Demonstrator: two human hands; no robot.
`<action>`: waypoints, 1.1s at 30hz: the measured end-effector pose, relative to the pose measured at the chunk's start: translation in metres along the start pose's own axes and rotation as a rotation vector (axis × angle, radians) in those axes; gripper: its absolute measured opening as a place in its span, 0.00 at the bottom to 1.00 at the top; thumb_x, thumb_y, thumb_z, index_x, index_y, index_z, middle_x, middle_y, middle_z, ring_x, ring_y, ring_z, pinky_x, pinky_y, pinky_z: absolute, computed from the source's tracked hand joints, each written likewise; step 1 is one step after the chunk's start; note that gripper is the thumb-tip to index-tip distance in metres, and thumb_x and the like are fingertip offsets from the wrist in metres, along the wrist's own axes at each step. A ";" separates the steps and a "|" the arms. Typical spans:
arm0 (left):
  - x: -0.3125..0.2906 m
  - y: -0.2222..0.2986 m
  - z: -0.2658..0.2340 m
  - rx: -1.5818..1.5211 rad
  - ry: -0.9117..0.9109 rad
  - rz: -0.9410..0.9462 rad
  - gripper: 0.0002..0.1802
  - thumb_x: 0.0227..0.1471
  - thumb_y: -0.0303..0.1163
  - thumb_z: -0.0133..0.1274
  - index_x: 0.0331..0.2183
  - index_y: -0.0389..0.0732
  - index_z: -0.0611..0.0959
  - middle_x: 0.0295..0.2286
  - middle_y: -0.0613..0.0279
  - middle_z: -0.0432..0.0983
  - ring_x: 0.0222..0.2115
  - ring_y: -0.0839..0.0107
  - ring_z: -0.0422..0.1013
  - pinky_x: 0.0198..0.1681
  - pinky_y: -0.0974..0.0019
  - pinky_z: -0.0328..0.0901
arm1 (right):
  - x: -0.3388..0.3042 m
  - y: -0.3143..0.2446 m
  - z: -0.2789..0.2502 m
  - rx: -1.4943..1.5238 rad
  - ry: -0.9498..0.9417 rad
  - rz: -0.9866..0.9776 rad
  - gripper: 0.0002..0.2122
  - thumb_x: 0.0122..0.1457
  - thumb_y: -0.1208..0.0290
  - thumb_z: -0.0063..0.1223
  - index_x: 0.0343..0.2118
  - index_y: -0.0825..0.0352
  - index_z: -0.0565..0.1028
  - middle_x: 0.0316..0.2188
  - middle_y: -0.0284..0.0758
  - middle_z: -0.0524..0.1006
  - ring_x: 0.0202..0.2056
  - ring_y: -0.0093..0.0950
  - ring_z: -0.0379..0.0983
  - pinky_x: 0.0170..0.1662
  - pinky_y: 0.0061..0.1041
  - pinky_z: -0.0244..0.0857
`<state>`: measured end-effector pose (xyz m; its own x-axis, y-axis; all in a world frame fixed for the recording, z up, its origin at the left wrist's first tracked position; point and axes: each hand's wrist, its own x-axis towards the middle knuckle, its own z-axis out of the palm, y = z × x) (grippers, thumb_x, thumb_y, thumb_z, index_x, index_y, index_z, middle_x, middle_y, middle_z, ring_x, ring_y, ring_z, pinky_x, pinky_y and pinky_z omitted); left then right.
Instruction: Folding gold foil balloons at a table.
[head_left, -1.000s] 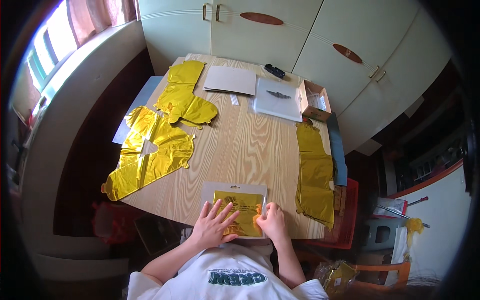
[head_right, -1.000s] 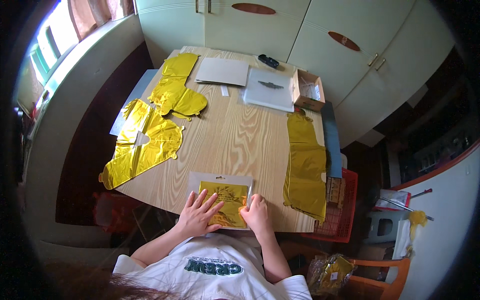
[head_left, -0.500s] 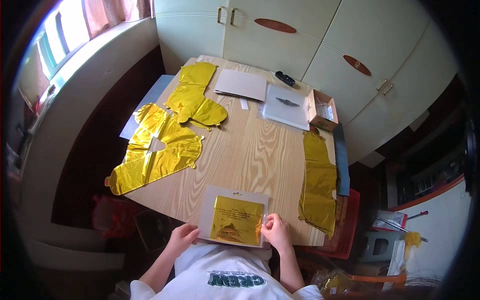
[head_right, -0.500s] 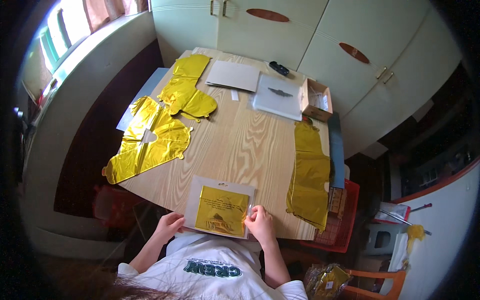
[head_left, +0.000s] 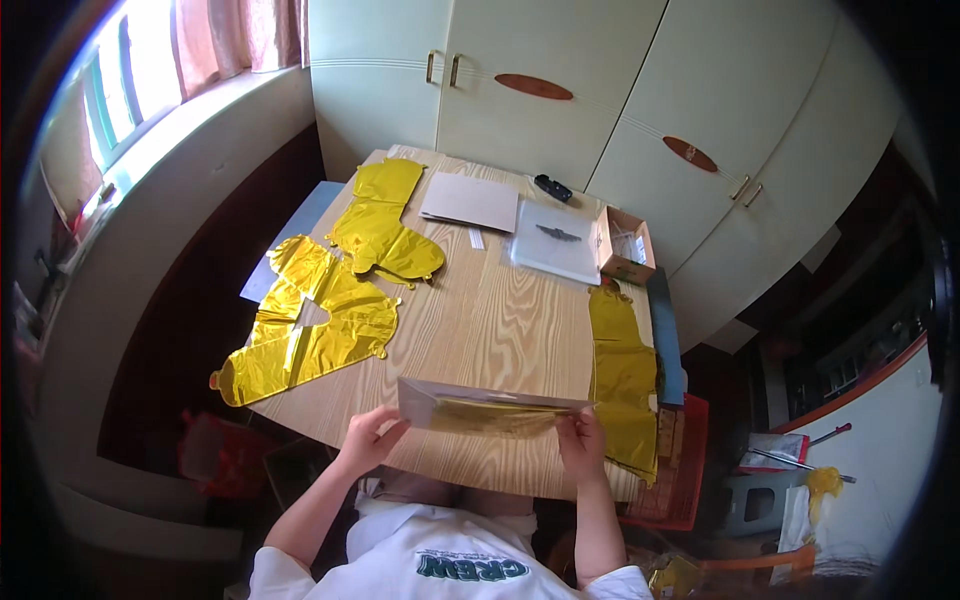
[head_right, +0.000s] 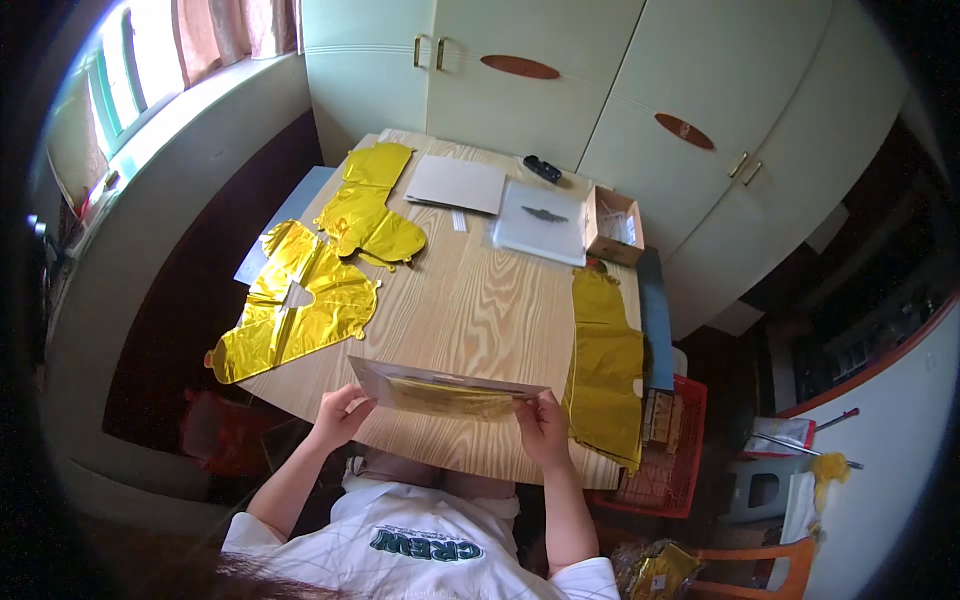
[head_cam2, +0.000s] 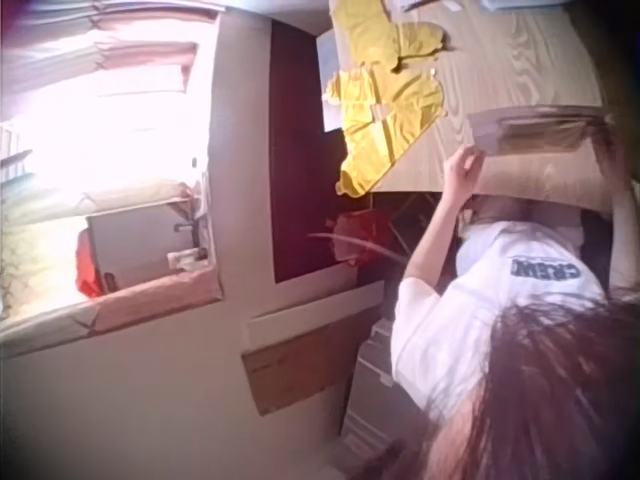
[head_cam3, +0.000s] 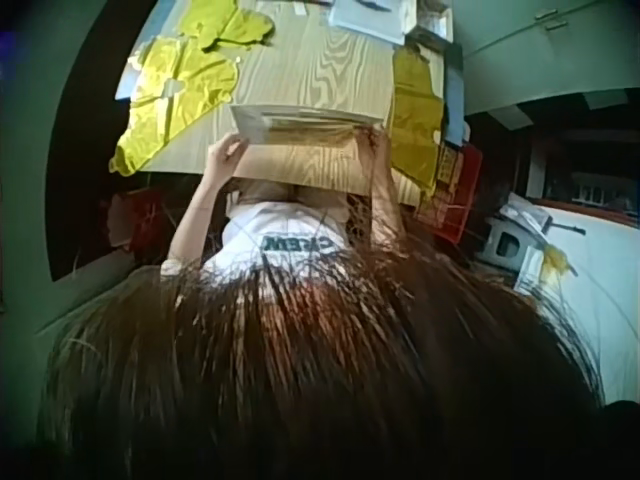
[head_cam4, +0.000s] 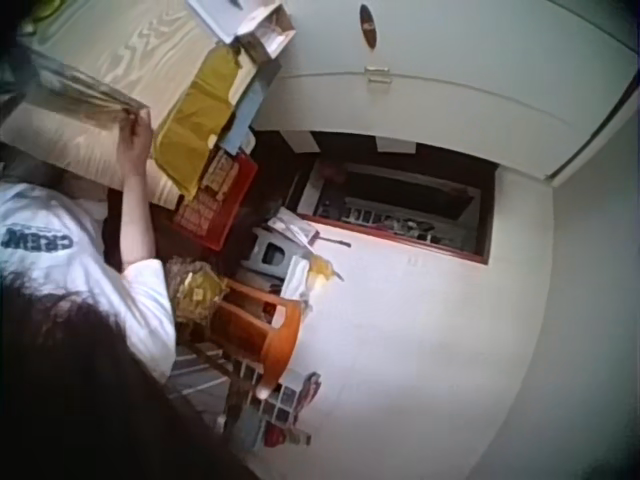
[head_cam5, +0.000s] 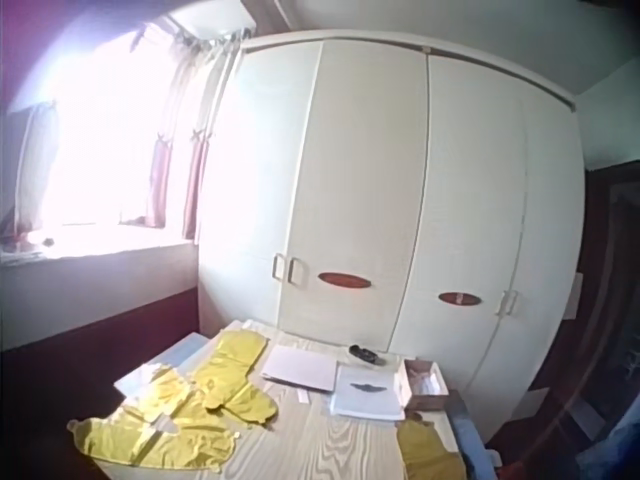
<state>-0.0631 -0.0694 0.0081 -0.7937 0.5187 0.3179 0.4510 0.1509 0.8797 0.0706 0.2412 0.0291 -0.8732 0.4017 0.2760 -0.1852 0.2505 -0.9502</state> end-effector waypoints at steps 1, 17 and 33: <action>0.007 -0.003 0.001 -0.016 -0.010 0.038 0.12 0.49 0.22 0.60 0.39 0.36 0.80 0.31 0.56 0.80 0.34 0.71 0.77 0.39 0.70 0.69 | 0.003 -0.002 -0.002 -0.084 0.010 -0.059 0.10 0.60 0.73 0.56 0.43 0.66 0.73 0.19 0.22 0.67 0.20 0.10 0.57 0.23 0.15 0.52; 0.060 0.007 0.036 -0.520 -0.180 -0.076 0.11 0.40 0.18 0.65 0.30 0.35 0.83 0.27 0.62 0.79 0.28 0.79 0.74 0.34 0.74 0.69 | 0.034 -0.005 0.017 0.035 -0.256 -0.201 0.05 0.47 0.76 0.67 0.28 0.65 0.81 0.23 0.29 0.78 0.24 0.19 0.68 0.28 0.21 0.62; 0.080 0.026 0.032 -0.623 -0.125 -0.509 0.10 0.55 0.29 0.55 0.37 0.32 0.82 0.30 0.69 0.78 0.31 0.83 0.71 0.34 0.74 0.66 | 0.035 -0.001 0.024 0.356 -0.136 0.251 0.12 0.61 0.69 0.55 0.41 0.73 0.76 0.38 0.32 0.78 0.40 0.22 0.73 0.45 0.22 0.65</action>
<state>-0.1016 0.0032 0.0447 -0.7720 0.6085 -0.1835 -0.2922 -0.0835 0.9527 0.0298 0.2334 0.0365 -0.9576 0.2863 0.0317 -0.0828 -0.1680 -0.9823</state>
